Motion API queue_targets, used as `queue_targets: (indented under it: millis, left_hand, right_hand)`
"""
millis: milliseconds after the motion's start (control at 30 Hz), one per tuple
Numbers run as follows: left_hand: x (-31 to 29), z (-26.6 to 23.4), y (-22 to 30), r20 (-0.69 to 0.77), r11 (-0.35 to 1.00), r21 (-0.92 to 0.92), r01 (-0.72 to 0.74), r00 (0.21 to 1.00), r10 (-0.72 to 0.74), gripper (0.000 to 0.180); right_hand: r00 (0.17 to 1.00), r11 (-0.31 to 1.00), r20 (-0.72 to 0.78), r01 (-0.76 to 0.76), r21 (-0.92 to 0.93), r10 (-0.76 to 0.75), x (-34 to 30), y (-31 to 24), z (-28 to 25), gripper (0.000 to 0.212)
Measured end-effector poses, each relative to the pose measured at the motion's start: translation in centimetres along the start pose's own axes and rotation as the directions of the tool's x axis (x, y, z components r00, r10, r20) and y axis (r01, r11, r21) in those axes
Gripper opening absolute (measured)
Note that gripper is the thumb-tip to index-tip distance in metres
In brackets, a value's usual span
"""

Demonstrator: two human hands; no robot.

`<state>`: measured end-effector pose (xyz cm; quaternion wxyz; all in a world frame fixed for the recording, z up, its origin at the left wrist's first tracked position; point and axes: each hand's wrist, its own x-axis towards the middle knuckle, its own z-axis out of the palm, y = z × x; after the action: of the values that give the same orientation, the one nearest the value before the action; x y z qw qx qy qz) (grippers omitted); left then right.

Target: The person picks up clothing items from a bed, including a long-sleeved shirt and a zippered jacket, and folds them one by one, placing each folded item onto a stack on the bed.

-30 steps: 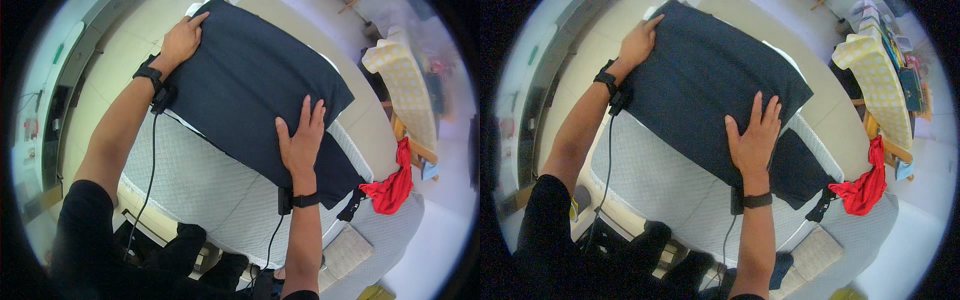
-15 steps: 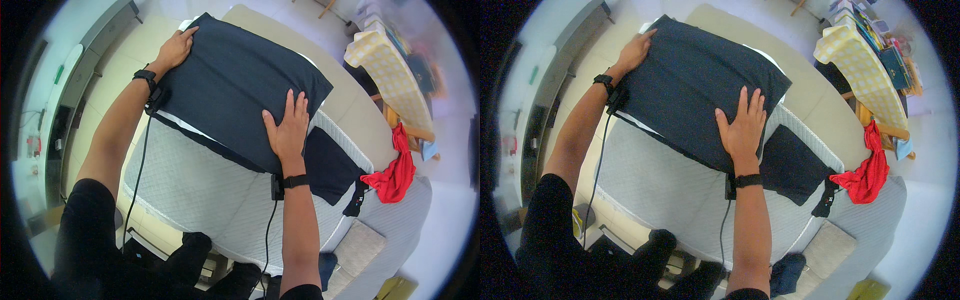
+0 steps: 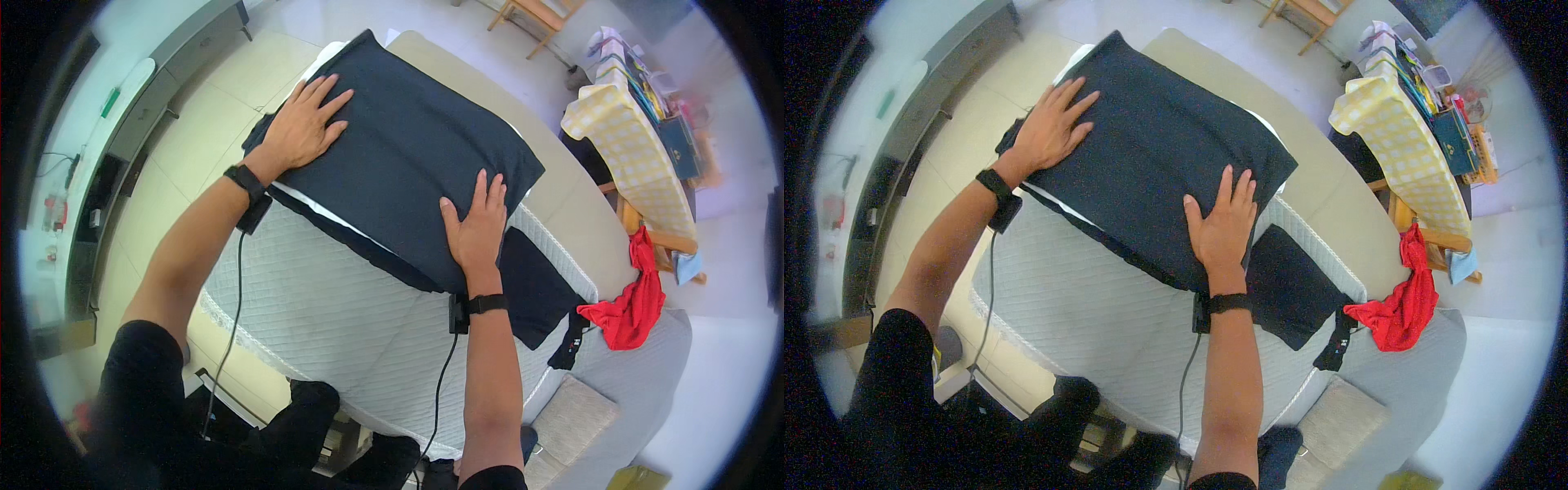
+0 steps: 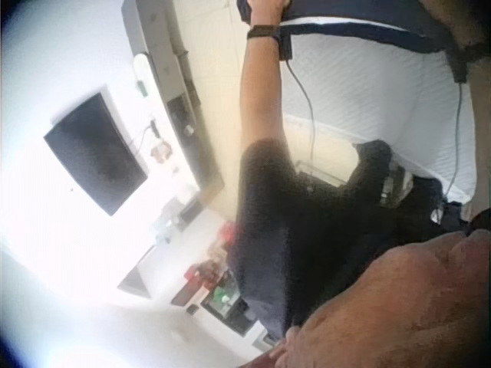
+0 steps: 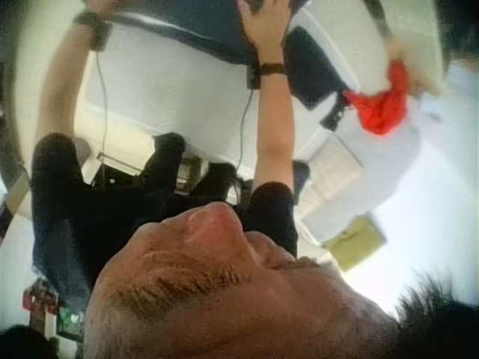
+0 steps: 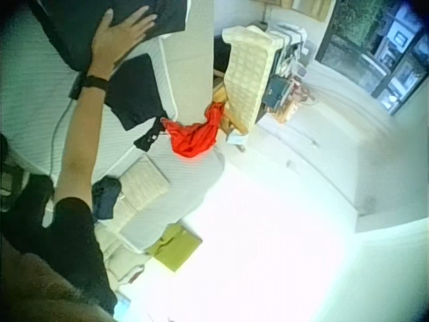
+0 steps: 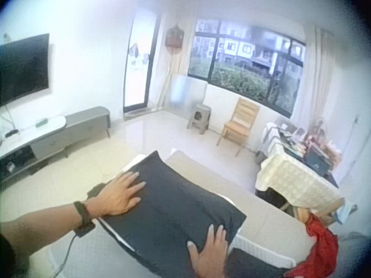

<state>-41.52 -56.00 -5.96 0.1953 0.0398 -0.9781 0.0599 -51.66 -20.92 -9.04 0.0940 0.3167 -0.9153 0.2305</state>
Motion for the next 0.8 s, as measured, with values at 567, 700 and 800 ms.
queue_targets:
  millis: [567,700,800]
  left_hand:
    - [-0.6,1.0,-1.5,0.212,0.953,-0.204,0.223,0.961,-0.180,0.064]
    - [-1.2,1.3,-2.5,0.268,0.926,-0.272,0.263,0.945,-0.189,0.068]
    - [-0.9,1.6,-2.6,0.229,0.931,-0.280,0.233,0.958,-0.171,0.070]
  right_hand:
    - [0.946,0.970,0.284,0.200,-0.140,-0.154,2.9,-1.6,-4.1,0.082]
    - [0.946,0.988,0.292,0.155,-0.030,-0.139,0.2,-0.7,-3.7,0.087]
    - [0.951,0.991,0.279,0.129,0.032,-0.133,-0.2,0.9,-2.7,0.089]
